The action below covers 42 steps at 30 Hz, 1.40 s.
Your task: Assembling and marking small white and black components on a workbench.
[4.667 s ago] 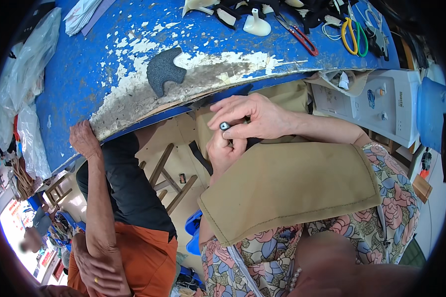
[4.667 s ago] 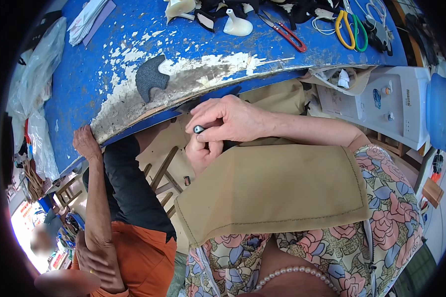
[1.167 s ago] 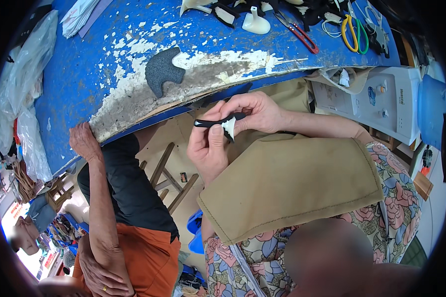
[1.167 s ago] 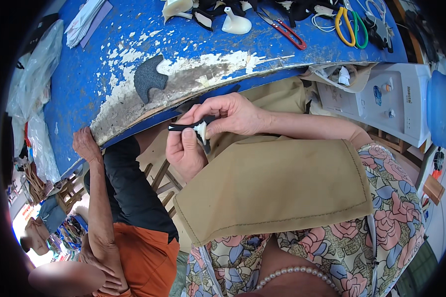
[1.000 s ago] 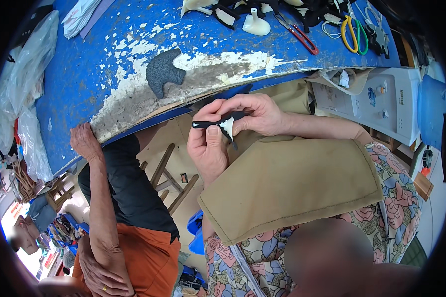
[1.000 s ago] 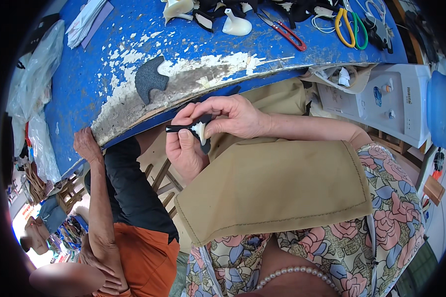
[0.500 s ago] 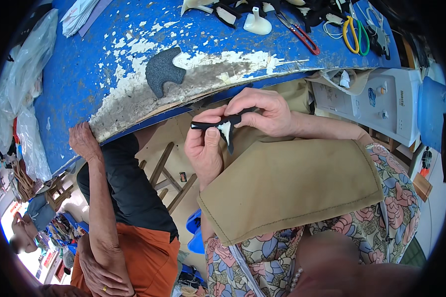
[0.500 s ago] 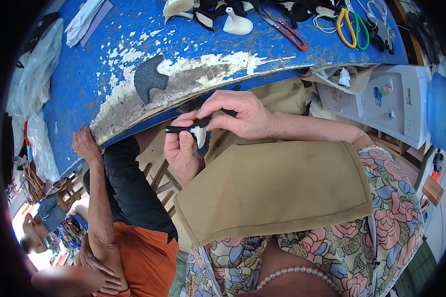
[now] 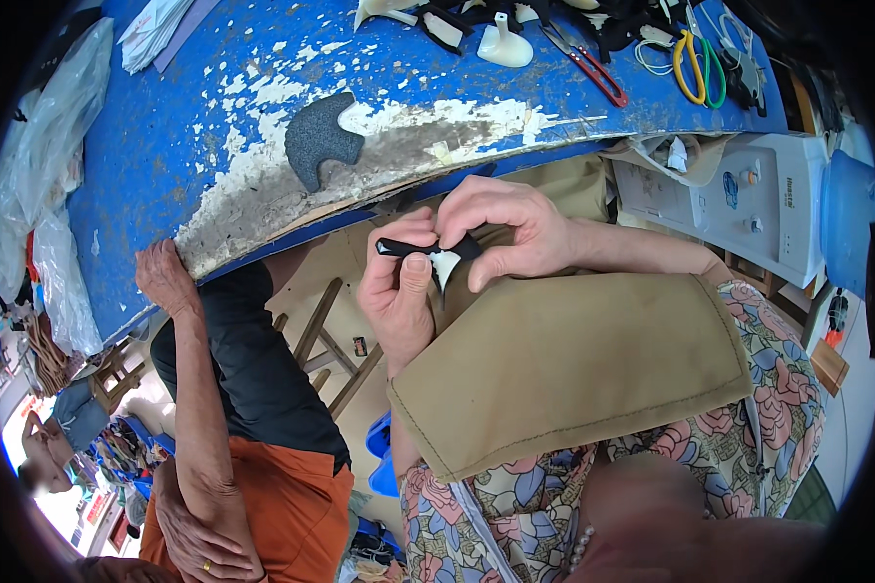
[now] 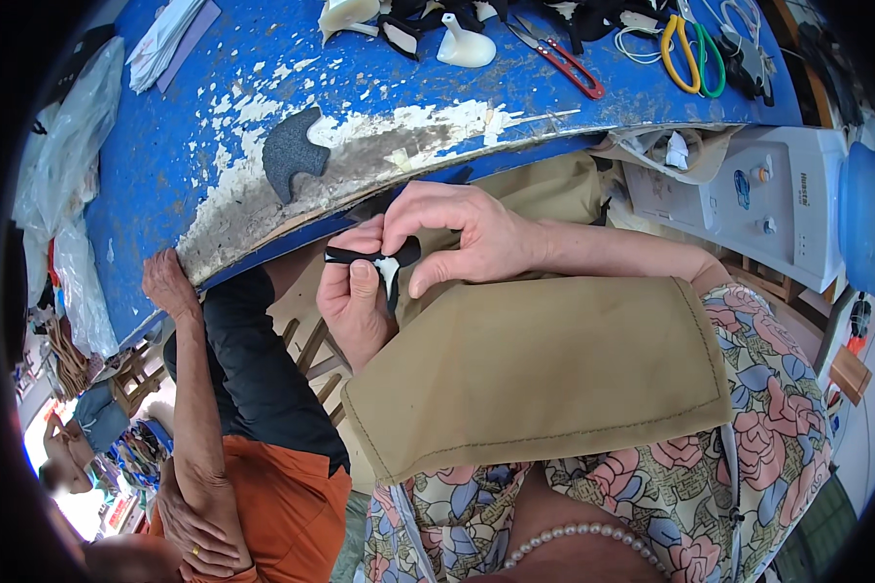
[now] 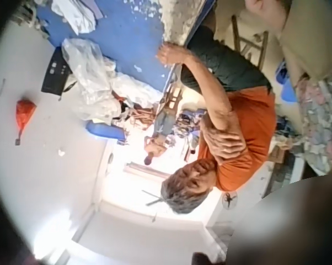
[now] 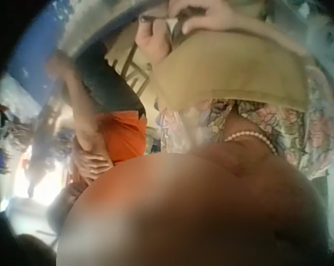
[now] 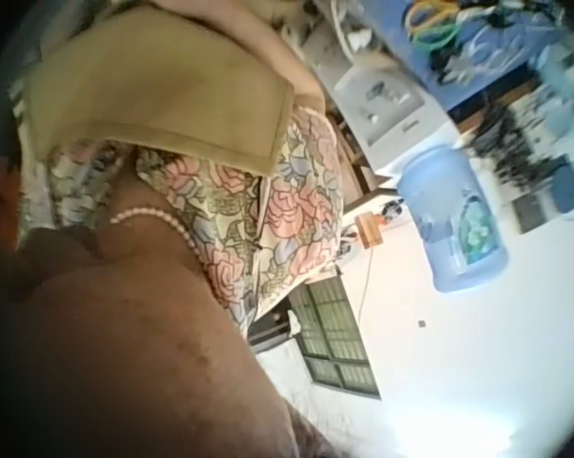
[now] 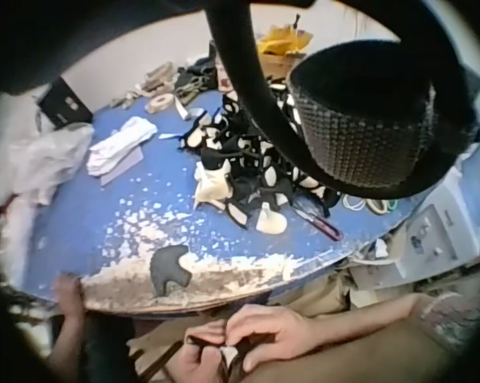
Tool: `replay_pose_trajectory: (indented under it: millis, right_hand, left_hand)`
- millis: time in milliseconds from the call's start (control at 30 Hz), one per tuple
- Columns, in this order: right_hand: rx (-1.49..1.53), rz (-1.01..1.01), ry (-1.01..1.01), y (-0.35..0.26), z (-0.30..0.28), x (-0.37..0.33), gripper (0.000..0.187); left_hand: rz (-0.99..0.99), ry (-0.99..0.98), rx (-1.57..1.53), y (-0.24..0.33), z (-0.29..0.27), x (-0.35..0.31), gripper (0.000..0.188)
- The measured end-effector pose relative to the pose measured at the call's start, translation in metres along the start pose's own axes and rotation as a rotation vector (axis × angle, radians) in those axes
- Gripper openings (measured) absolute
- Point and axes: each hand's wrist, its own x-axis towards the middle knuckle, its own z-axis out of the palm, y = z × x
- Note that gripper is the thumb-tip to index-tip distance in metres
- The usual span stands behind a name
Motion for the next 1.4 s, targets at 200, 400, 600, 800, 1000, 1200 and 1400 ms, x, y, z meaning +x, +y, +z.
replay_pose_trajectory:
  millis: [200, 400, 600, 800, 1000, 1200, 1400]
  right_hand:
    - [-0.182, -0.097, -0.015, 0.010, -0.004, -0.006, 0.024]
    - [-0.314, -0.171, -0.098, 0.009, -0.004, -0.001, 0.019]
    - [0.119, 0.177, 0.145, 0.012, -0.005, -0.010, 0.019]
    - [0.115, 0.139, 0.077, 0.014, -0.005, -0.007, 0.015]
    - [0.149, 0.174, 0.059, 0.012, -0.005, -0.011, 0.014]
    - [0.296, 0.269, 0.060, 0.014, -0.003, -0.015, 0.017]
    - [-0.220, -0.023, 0.038, 0.006, -0.007, -0.013, 0.016]
  left_hand:
    - [-0.187, 0.026, -0.005, -0.007, -0.001, -0.003, 0.020]
    - [-0.271, 0.098, -0.077, -0.009, -0.002, -0.005, 0.019]
    - [-0.065, 0.010, -0.162, -0.021, 0.010, 0.015, 0.023]
    - [-0.064, 0.049, -0.122, -0.020, -0.001, 0.008, 0.029]
    - [-0.046, 0.070, -0.122, -0.021, -0.005, 0.006, 0.027]
    - [0.000, 0.023, -0.056, -0.007, -0.003, 0.007, 0.022]
    - [-0.014, 0.063, 0.187, -0.013, 0.005, 0.008, 0.021]
